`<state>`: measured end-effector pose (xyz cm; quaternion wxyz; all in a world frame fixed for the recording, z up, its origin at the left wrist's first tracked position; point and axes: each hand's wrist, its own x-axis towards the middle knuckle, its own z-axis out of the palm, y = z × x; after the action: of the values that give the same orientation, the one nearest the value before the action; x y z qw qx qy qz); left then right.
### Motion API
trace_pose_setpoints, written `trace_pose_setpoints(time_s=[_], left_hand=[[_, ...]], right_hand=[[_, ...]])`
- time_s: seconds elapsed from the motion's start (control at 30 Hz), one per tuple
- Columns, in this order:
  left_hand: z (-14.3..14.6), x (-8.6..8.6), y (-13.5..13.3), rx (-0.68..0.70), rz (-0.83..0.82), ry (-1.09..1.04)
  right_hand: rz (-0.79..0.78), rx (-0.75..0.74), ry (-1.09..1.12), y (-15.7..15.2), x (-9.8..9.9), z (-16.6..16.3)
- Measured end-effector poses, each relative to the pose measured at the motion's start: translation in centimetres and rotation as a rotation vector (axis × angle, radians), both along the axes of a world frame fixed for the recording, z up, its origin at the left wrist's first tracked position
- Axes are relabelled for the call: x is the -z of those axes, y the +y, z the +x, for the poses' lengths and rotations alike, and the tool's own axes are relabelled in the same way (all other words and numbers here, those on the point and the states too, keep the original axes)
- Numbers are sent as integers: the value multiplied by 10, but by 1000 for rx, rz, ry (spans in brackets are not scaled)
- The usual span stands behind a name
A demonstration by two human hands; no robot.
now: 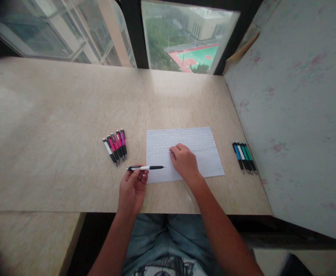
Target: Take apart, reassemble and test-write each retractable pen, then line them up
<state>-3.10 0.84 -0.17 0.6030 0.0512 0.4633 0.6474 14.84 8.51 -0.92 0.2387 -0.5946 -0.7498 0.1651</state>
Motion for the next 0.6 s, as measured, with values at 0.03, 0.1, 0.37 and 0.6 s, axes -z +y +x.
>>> trace_pose_setpoints(time_s=[0.03,0.1,0.37,0.6], left_hand=[[1,0,0,4,1,-1],[2,0,-1,7,7,-3],[3,3,-1,4,11,13],[7,1,-4,26,21,39]], right_hand=[[-4,6,41,-2,0,-1],[-37,21,211,-12,-2,-1],[-226,110,710,-60,-19,2],[-117,33,589,-61,-30,0]])
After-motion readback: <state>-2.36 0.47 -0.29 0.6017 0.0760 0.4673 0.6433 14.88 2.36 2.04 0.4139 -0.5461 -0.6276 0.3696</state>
